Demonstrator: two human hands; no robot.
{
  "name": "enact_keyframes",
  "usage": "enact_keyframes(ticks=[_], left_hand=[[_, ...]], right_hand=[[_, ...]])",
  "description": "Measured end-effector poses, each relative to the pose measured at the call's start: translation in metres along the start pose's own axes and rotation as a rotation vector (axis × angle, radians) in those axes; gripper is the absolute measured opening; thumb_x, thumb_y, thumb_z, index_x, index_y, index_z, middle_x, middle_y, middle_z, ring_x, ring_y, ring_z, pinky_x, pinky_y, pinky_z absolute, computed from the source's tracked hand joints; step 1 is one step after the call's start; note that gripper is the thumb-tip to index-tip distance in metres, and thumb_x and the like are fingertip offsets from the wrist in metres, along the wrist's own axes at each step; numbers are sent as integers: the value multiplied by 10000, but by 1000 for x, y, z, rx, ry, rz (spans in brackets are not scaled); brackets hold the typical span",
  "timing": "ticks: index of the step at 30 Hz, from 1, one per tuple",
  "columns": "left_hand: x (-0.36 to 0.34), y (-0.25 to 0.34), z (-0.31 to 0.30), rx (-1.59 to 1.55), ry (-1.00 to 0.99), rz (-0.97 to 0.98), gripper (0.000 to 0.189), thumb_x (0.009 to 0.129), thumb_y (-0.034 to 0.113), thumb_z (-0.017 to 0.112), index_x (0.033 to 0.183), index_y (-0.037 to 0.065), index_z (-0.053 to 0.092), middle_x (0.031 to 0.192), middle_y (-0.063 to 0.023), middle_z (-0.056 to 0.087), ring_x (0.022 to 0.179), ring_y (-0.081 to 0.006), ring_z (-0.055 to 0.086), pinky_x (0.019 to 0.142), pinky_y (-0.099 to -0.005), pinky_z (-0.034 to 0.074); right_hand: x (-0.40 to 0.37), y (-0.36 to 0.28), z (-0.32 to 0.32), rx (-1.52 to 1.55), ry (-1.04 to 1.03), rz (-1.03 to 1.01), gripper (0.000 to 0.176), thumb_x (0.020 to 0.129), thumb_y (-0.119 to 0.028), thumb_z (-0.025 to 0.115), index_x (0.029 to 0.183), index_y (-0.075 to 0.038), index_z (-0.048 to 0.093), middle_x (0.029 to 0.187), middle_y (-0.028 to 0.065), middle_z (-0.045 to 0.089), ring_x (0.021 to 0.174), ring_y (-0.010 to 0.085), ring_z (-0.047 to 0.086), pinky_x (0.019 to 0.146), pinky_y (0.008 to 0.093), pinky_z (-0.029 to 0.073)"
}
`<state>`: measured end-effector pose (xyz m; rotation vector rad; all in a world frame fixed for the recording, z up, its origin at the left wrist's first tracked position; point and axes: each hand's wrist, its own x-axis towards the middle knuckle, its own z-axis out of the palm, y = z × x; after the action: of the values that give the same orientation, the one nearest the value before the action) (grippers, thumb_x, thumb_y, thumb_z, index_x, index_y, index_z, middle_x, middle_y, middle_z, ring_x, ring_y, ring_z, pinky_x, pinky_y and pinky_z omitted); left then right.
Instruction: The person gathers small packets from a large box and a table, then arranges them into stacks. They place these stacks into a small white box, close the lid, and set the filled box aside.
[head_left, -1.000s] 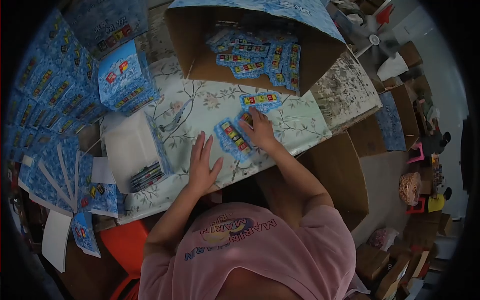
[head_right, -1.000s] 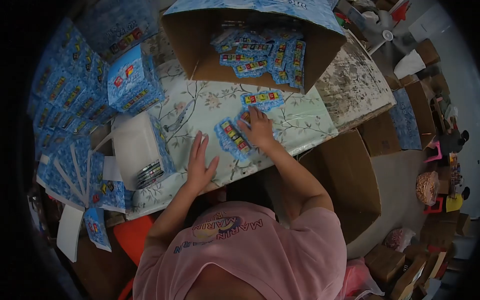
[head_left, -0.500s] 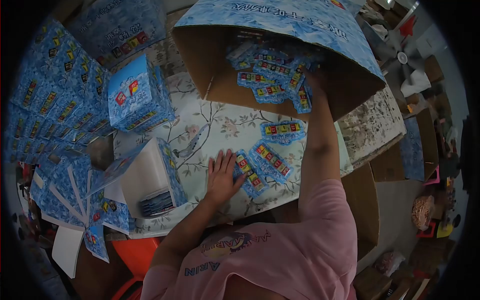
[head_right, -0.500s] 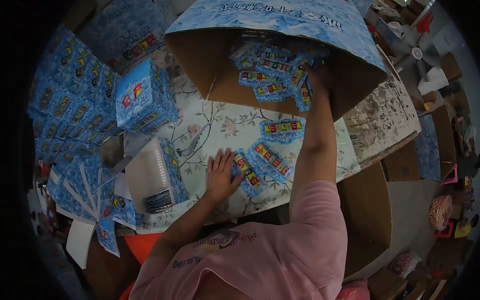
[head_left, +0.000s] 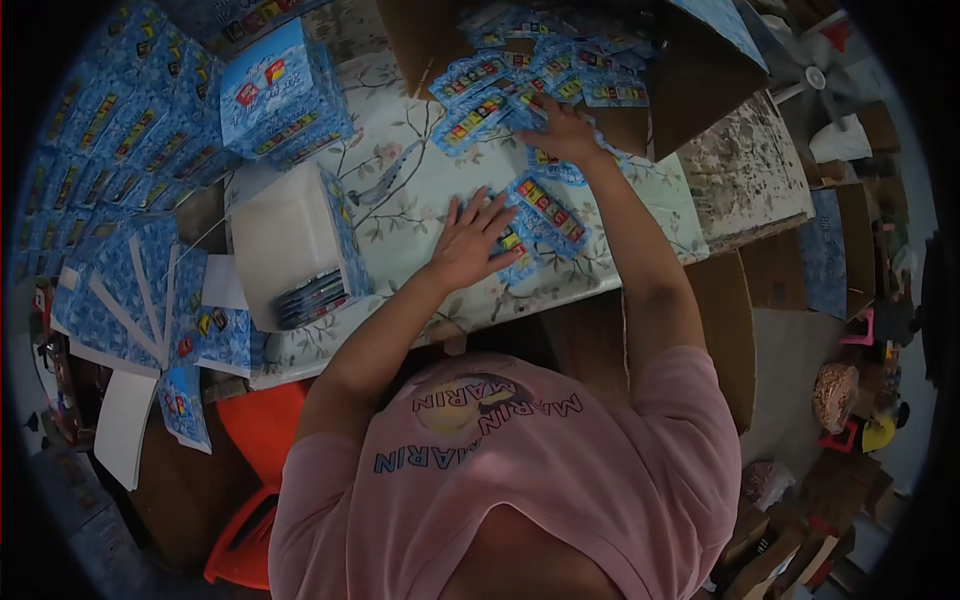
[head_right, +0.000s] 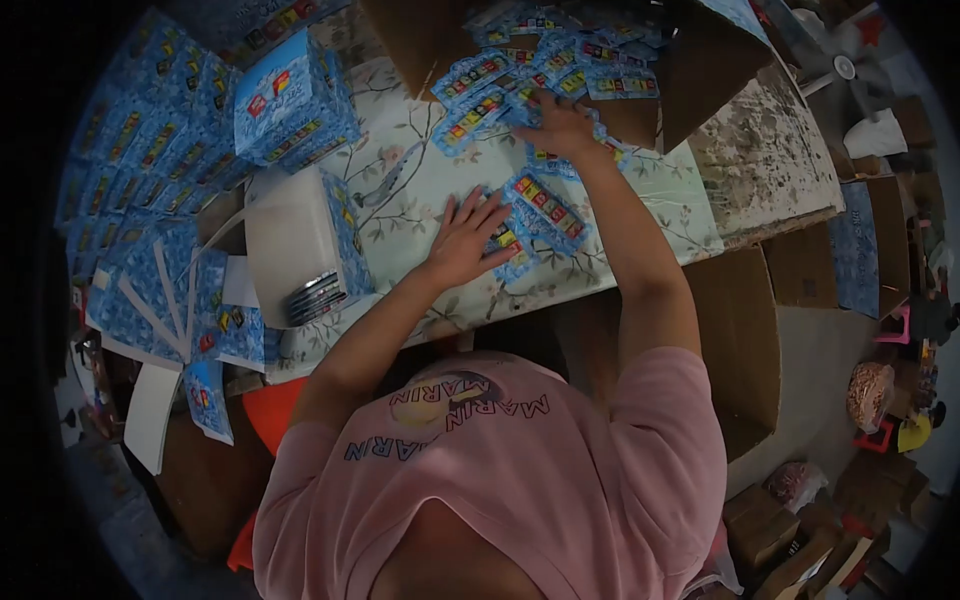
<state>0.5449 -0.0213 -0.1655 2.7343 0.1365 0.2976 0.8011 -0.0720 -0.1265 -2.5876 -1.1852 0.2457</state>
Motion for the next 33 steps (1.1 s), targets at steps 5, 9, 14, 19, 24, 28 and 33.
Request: enact_keyframes(ticks=[5, 9, 14, 19, 24, 28, 33], left_hand=[[-9, 12, -12, 47, 27, 24, 537, 788, 423, 625, 1206, 101, 528, 1275, -103, 458, 1259, -323, 324, 1027, -546, 224], [-44, -3, -29, 34, -3, -57, 504, 753, 353, 681, 1161, 87, 551, 1125, -81, 529, 1129, -291, 427, 937, -486, 322], [-57, -2, -44, -18, -152, -347, 428, 665, 320, 752, 953, 48, 590, 981, -100, 553, 973, -287, 525, 848, -407, 379], [-68, -4, -42, 4, -50, -381, 437, 630, 298, 768, 924, 48, 563, 910, -119, 578, 895, -300, 564, 806, -415, 417], [-75, 2, -54, -253, -74, -571, 476, 625, 224, 765, 983, 24, 524, 918, -155, 603, 828, -328, 595, 734, -405, 465], [-97, 0, -48, -588, 121, -636, 485, 668, 121, 737, 1060, 4, 476, 936, -141, 619, 788, -237, 613, 680, -328, 482], [-120, 8, -32, -1422, 483, -699, 420, 768, -6, 656, 1120, 11, 428, 977, -70, 607, 870, -149, 591, 733, -290, 485]], right_hand=[[-67, -18, -5, 263, 207, -154, 626, 728, -410, 706, 1216, -85, 488, 1124, 149, 573, 1016, 329, 556, 827, 423, 452], [-139, -12, 7, 104, 42, 34, 377, 731, -317, 720, 958, -38, 608, 962, 138, 611, 884, 311, 592, 724, 396, 472], [-148, -8, 41, 93, 285, -114, 317, 688, -285, 723, 838, -40, 588, 781, 129, 593, 742, 300, 587, 666, 408, 475], [-117, -27, 24, 114, -78, -10, 324, 708, -294, 710, 860, -37, 584, 826, 130, 604, 768, 303, 594, 681, 398, 479], [-91, -66, 38, 129, 96, -155, 401, 737, -380, 681, 927, -34, 611, 900, 147, 619, 881, 297, 595, 723, 408, 476], [-63, -116, 53, 20, 39, -213, 490, 729, -437, 664, 946, -2, 601, 930, 163, 621, 916, 300, 592, 764, 407, 475], [-28, -127, 39, 121, -434, -91, 503, 701, -376, 713, 971, 26, 578, 971, 153, 625, 906, 270, 612, 792, 371, 479]])
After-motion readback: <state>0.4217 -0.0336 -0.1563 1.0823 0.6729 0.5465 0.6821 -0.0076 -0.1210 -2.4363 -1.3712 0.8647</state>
